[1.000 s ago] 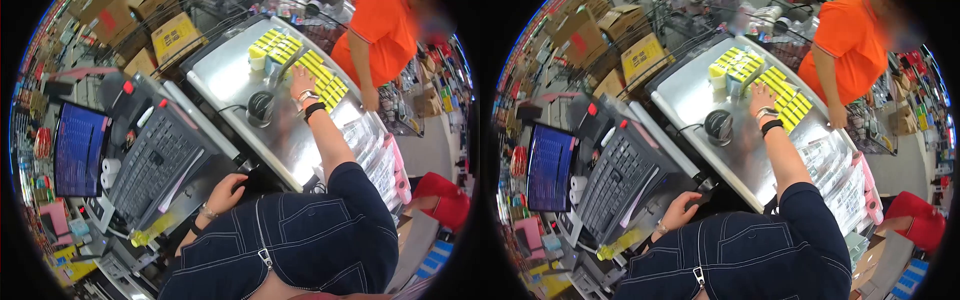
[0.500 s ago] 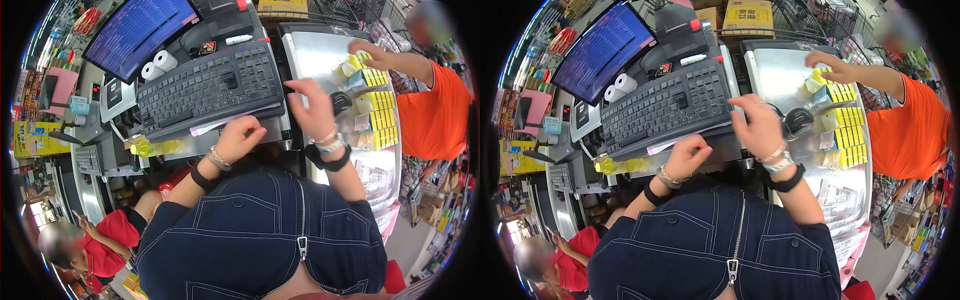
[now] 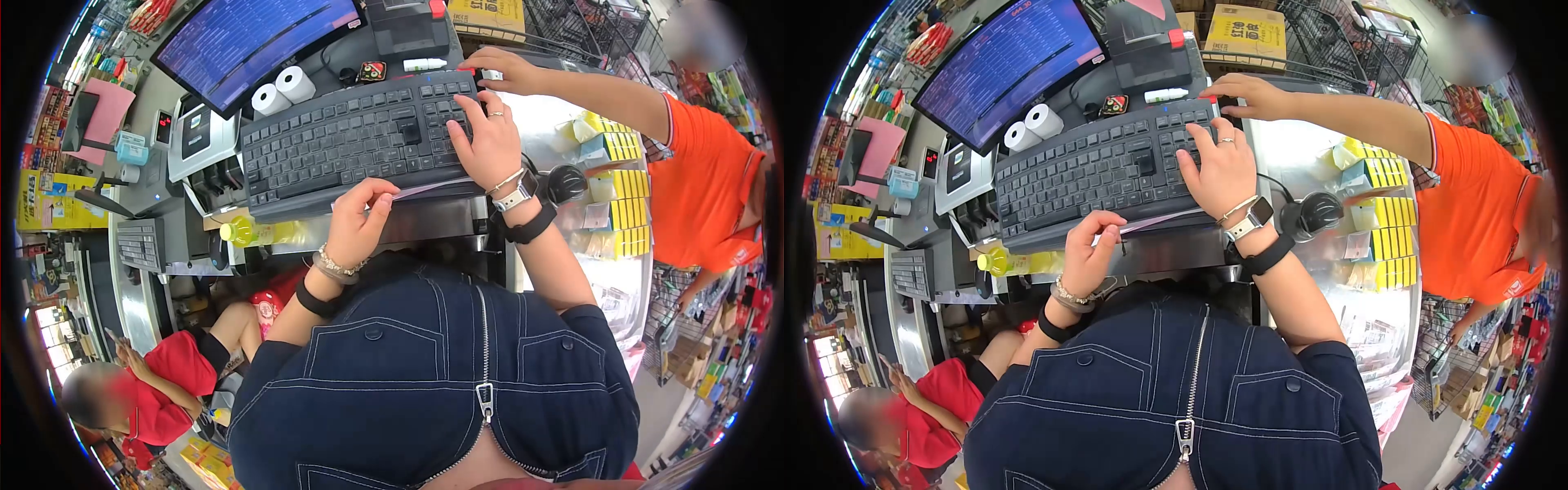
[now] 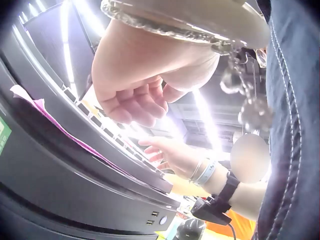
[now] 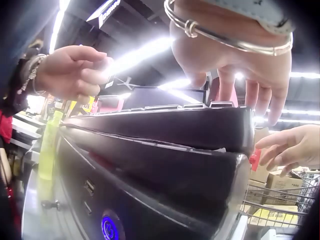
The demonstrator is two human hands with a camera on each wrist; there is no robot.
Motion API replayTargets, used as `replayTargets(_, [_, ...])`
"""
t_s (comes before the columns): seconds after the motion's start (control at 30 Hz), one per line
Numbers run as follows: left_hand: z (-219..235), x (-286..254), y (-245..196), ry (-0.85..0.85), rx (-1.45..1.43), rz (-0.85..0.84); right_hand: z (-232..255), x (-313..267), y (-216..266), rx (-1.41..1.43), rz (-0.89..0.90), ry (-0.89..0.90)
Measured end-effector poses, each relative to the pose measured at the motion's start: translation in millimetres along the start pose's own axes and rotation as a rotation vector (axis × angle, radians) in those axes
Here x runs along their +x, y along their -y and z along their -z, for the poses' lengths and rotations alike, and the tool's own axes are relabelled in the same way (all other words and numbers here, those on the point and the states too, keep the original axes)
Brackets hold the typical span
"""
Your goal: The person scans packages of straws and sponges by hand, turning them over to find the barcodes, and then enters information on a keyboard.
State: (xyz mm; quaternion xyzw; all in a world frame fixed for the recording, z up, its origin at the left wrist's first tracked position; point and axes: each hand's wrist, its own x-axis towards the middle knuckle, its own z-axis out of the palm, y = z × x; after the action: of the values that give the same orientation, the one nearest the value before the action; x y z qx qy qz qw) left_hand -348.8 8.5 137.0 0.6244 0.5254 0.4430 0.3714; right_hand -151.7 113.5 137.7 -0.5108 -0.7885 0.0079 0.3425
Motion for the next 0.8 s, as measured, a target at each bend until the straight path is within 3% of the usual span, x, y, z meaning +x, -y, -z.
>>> replayTargets(0.2, [9,-4,-2,-0.033,-0.023,-0.022,-3,-5,-8,-0.092,0.053,-0.013])
replayTargets(0.33, [20,-8,11,-0.088,-0.051,0.014,16,-18,-8,0.100,-0.039,-0.123])
replayTargets(0.4, [26,-8,18,-0.241,-0.044,-0.016,21,-29,-8,0.115,0.066,-0.057])
replayTargets(0.53, [46,-3,24,-0.449,0.202,-0.149,19,-46,4,0.098,0.074,-0.039])
replayTargets(0.8, [94,-3,46,-0.664,0.428,-0.123,12,-44,12,0.301,0.078,-0.024])
